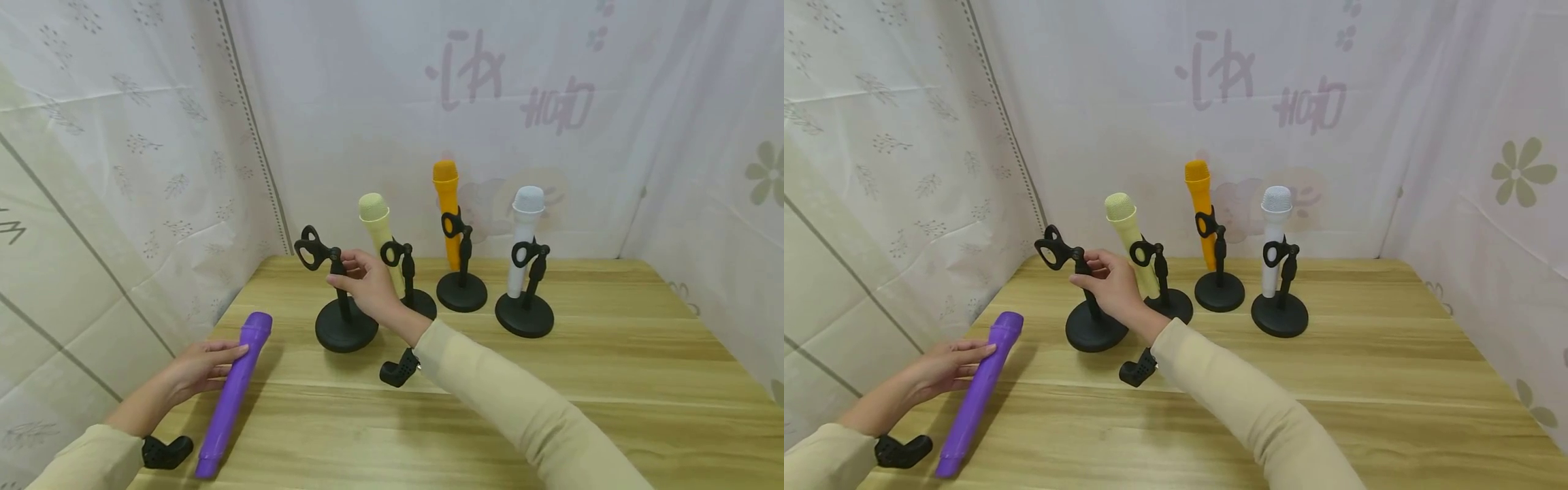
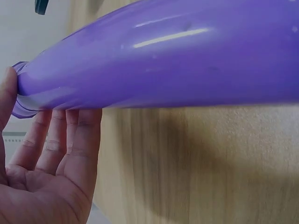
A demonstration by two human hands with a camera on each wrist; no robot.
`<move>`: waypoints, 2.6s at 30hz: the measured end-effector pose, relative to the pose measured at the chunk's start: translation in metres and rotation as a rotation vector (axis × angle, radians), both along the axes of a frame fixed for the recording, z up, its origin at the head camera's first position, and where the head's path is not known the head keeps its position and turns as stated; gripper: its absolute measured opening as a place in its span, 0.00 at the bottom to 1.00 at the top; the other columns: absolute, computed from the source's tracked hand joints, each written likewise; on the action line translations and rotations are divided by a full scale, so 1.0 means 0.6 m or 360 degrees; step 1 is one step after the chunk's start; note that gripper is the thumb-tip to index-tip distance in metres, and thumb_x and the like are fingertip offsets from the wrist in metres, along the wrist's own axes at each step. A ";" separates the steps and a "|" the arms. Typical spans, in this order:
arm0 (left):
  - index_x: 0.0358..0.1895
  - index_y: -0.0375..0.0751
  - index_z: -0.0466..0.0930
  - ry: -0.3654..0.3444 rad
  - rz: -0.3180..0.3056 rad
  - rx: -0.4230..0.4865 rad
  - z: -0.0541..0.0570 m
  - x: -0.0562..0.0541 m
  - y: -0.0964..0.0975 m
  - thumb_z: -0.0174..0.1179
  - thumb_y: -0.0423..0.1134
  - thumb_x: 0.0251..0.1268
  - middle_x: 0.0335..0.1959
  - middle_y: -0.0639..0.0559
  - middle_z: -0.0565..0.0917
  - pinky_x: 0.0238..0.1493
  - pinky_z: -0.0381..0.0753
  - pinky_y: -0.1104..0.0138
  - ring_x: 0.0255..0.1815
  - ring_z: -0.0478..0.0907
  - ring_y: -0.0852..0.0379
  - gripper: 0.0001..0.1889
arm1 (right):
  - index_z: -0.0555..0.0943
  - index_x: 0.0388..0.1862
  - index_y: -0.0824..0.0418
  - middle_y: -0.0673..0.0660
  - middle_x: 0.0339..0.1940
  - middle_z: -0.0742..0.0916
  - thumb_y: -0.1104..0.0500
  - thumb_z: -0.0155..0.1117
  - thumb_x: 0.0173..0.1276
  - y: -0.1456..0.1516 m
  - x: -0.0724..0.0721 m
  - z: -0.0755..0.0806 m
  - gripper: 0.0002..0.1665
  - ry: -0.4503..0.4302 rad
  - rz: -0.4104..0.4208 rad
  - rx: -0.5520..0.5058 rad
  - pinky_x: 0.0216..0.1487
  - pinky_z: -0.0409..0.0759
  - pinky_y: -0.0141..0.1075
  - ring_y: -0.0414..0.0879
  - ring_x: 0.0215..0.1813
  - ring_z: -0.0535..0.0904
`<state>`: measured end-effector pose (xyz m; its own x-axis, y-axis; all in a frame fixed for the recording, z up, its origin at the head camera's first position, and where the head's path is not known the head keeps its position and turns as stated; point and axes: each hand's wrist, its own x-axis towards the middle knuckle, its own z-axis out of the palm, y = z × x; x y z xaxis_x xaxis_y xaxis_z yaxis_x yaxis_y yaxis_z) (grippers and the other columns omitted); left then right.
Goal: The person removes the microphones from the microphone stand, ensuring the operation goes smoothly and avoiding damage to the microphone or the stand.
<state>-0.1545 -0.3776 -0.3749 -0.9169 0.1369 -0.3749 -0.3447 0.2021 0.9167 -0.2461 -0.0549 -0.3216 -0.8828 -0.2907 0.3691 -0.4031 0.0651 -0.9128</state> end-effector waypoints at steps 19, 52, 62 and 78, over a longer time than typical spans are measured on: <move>0.43 0.45 0.84 -0.0114 -0.0079 -0.0005 -0.012 -0.004 -0.007 0.56 0.43 0.73 0.35 0.54 0.85 0.43 0.83 0.59 0.38 0.83 0.55 0.09 | 0.82 0.51 0.57 0.49 0.43 0.83 0.61 0.72 0.62 -0.044 -0.036 -0.029 0.17 -0.0060 -0.0044 -0.0034 0.43 0.80 0.30 0.40 0.44 0.80; 0.54 0.23 0.76 -0.0069 0.0091 -0.0261 -0.044 0.007 -0.016 0.60 0.45 0.69 0.34 0.50 0.85 0.40 0.83 0.59 0.37 0.83 0.55 0.24 | 0.82 0.51 0.59 0.52 0.43 0.85 0.61 0.72 0.61 -0.084 -0.077 -0.076 0.18 -0.0084 -0.0266 -0.0002 0.44 0.81 0.31 0.45 0.46 0.82; 0.53 0.23 0.78 -0.0069 0.0134 -0.0300 -0.047 0.007 -0.015 0.61 0.45 0.69 0.33 0.50 0.85 0.39 0.84 0.58 0.35 0.83 0.54 0.23 | 0.83 0.50 0.60 0.53 0.42 0.85 0.61 0.73 0.60 -0.085 -0.084 -0.080 0.18 -0.0084 -0.0289 -0.0020 0.43 0.81 0.30 0.45 0.45 0.83; 0.55 0.22 0.75 -0.0074 0.0165 -0.0347 -0.050 0.007 -0.011 0.62 0.45 0.67 0.34 0.49 0.85 0.39 0.84 0.57 0.35 0.83 0.54 0.27 | 0.83 0.50 0.60 0.53 0.42 0.85 0.62 0.73 0.61 -0.091 -0.094 -0.079 0.18 -0.0113 -0.0310 -0.0014 0.44 0.81 0.32 0.45 0.45 0.83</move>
